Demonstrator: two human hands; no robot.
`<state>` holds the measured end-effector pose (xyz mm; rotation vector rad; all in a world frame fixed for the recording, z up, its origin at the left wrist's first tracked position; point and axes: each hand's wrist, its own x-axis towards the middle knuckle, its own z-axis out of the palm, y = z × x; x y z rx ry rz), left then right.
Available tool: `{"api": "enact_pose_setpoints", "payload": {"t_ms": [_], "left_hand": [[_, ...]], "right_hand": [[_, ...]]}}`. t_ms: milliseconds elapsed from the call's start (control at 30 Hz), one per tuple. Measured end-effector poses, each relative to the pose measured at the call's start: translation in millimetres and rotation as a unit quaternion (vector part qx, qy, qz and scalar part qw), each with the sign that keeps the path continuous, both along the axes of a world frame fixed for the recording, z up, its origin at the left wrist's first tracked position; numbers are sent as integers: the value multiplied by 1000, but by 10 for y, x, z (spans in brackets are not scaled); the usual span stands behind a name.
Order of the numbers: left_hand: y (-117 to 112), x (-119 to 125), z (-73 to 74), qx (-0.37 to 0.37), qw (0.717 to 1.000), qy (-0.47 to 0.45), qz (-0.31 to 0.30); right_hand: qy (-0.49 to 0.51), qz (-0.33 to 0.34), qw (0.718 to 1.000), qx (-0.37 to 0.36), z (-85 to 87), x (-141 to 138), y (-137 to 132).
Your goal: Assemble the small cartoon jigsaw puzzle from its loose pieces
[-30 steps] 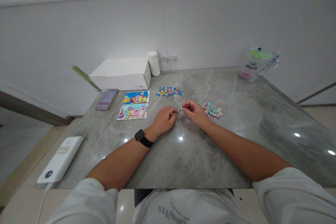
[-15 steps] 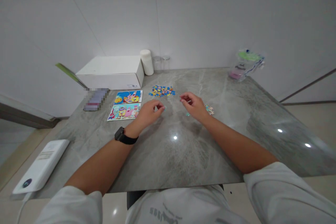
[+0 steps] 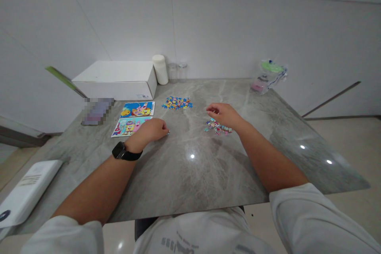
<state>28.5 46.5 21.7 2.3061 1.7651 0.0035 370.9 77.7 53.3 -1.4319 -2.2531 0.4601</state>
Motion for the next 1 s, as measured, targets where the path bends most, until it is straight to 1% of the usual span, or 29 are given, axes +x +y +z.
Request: {"api": "enact_pose_setpoints", "payload": {"t_ms": [100, 233, 333, 467, 567, 667, 767, 800, 867, 933, 1000], "left_hand": [[-40, 34, 66, -7, 999, 43, -6], [-43, 41, 185, -27, 997, 73, -7], [4, -47, 277, 3, 998, 65, 10], [72, -212, 367, 57, 997, 21, 44], [104, -310, 398, 81, 996, -4, 49], [123, -357, 398, 86, 995, -30, 47], [101, -287, 340, 92, 993, -71, 34], [78, -225, 300, 96, 991, -93, 21], [4, -50, 192, 85, 985, -146, -26], [-95, 158, 64, 68, 973, -205, -75], [-196, 344, -54, 57, 960, -255, -103]], "right_hand": [[-76, -1, 997, -26, 23, 27, 1], [-185, 40, 980, -64, 5, -43, -68], [-251, 49, 963, -81, -59, -127, -150], [-281, 36, 955, -83, -161, -212, -236], [-281, 43, 955, -86, -205, -228, -255], [-268, 77, 958, -74, -221, -215, -252], [-232, 106, 965, -60, -227, -228, -246], [-212, 112, 969, -59, -231, -247, -246], [-150, 121, 979, -63, -248, -307, -253], [-56, 118, 989, -74, -286, -386, -272], [51, 101, 989, -91, -348, -466, -301]]}}
